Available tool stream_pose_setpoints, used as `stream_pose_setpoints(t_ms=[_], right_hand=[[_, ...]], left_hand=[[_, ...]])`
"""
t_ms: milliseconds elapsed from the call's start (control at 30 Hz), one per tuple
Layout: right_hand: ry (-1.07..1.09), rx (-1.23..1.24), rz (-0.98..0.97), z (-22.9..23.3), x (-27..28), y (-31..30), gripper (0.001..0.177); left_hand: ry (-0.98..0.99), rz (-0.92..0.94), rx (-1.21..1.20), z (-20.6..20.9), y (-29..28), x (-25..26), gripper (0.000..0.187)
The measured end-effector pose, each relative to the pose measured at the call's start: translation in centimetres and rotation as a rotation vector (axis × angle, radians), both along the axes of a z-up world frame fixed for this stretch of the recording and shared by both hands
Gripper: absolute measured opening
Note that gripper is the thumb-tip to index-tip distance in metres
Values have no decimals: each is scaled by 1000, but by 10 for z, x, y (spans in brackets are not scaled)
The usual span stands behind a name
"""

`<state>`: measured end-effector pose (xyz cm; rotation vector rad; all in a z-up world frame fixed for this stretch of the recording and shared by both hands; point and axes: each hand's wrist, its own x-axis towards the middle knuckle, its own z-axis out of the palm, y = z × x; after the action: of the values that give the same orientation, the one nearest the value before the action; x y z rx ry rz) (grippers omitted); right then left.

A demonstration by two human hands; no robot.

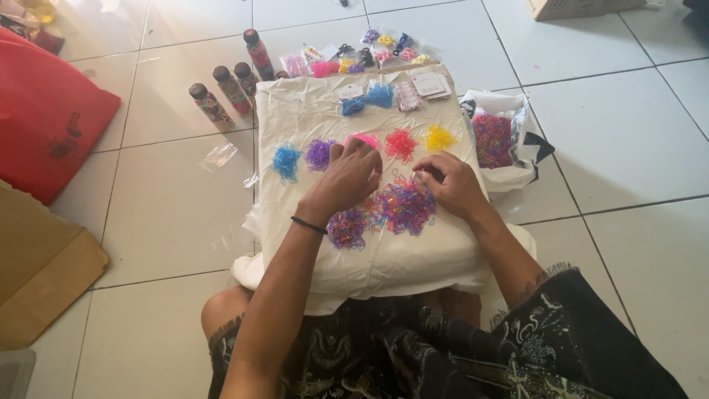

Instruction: Sorting small colorful rubber bands into distinct piles based on their color.

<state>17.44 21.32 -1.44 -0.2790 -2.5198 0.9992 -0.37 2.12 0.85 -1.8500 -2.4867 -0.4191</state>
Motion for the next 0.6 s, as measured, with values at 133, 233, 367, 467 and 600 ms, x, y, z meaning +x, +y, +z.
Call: stream_pose_setpoints(t_ms=[133,233,367,467,600], right_hand=[[3,-5,1,8,2,-5,18],[3,-31,0,8,2,-4,19],[1,-8,-4,9,4,-4,19],[-1,-15,-8,12,3,-6,19],[-7,-26,-10,12,3,-6,19]], left_hand=[[-132,-40,72,10,2,2,10],[-183,-37,85,19,1,8,11],[-226,-43,102,28,-3,16,8],[-222,-21,99,30,-5,16,6],[-231,16,93,32,1,14,6]])
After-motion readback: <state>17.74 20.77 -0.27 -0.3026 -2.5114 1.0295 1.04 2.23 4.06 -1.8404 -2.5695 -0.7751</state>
